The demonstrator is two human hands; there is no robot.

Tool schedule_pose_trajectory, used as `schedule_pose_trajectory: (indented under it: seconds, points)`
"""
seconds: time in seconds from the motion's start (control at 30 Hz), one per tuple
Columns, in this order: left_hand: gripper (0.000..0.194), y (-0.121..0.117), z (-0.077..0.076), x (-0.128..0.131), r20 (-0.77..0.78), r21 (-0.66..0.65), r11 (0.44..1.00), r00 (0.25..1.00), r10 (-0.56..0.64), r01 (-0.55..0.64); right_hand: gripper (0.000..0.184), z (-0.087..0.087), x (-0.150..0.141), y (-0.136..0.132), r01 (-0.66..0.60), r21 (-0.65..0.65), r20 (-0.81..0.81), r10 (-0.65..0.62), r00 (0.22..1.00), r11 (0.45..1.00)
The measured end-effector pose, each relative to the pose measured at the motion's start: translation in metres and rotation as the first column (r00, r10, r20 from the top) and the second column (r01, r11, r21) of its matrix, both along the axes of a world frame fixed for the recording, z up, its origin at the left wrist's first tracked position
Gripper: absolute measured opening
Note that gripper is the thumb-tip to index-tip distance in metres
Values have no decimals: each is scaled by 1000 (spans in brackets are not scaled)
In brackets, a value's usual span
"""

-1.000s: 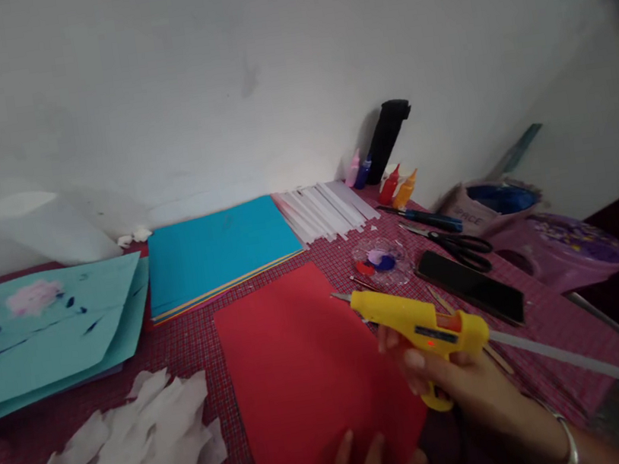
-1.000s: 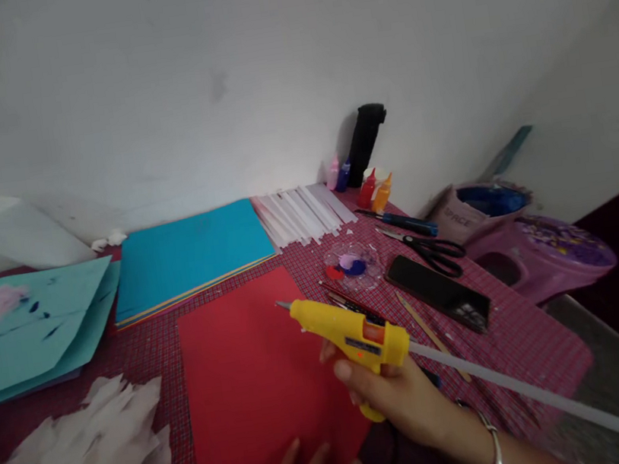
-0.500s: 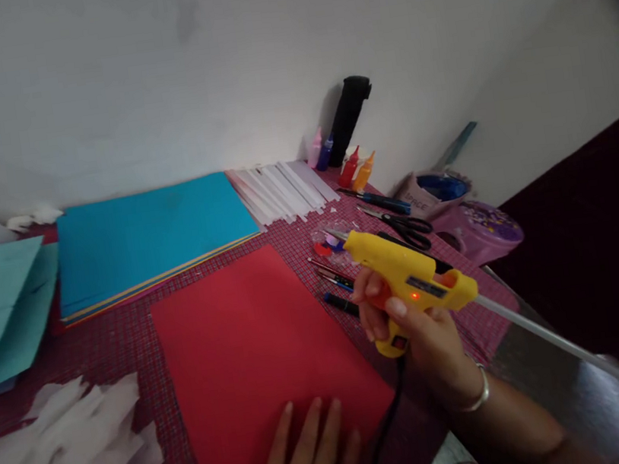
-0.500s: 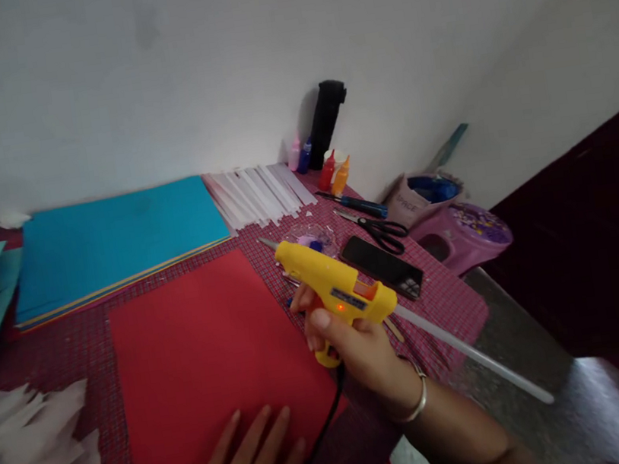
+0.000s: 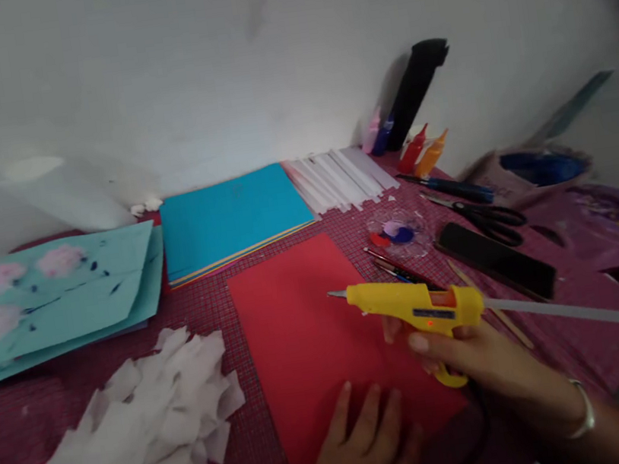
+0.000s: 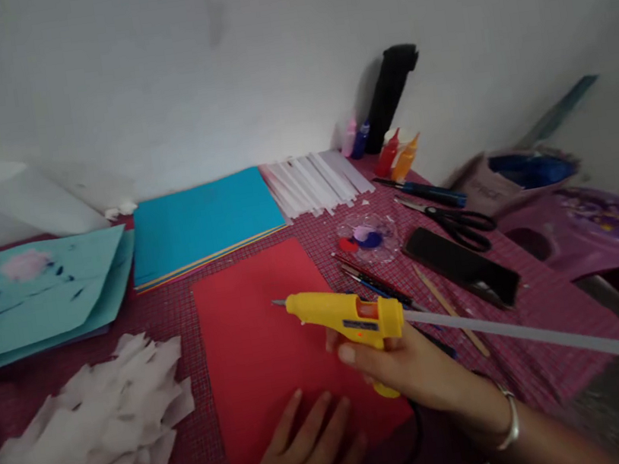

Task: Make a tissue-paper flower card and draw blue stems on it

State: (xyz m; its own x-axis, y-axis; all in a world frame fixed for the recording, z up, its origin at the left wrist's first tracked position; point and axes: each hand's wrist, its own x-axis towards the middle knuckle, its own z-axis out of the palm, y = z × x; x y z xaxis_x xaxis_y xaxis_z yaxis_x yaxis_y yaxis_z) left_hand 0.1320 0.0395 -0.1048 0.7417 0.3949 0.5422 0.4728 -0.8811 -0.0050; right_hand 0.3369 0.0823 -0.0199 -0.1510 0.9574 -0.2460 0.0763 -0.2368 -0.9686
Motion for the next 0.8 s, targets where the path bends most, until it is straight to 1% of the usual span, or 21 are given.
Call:
schedule_pose_trajectory:
  seconds: [0.13, 0.23, 0.4, 0.47, 0.53, 0.6, 0.67, 0.73, 0.8]
  points:
    - [23, -1, -2, 4, 61, 23, 999, 998, 33, -34, 31, -5, -3, 0, -20, -6, 18, 20, 1000, 1000]
    - [23, 0, -1, 4, 73, 13, 999, 997, 31, -32, 35, -7, -6, 1, -24, -21, 31, 24, 999, 999]
    - [32, 0, 0, -1, 1, 16, 1000, 1000, -4, 4, 39, -12, -10, 8, -47, -22, 53, 48, 997, 999]
    - [36, 2, 2, -3, -4, 14, 1000, 1000, -13, 13, 45, -13, -9, 11, -54, -42, 84, 57, 995, 998]
    - [42, 6, 7, -5, -16, -24, 998, 998, -56, 56, 50, -10, -7, 16, -68, -63, 131, 76, 988, 996]
    - [47, 11, 13, -9, -59, -142, 982, 989, -137, 127, 52, -2, -4, 23, -96, -75, 181, 108, 978, 993]
    - [44, 18, 18, -13, -92, -298, 944, 981, -173, 139, 52, 14, 0, 32, -141, -98, 225, 160, 961, 985]
    - [36, 27, 22, -18, -147, -404, 912, 980, -132, 62, 51, 38, 5, 44, -183, -119, 266, 208, 941, 976]
    - [33, 38, 26, -23, -254, -446, 893, 965, -69, -54, 49, 67, 10, 55, -209, -106, 313, 232, 921, 972]
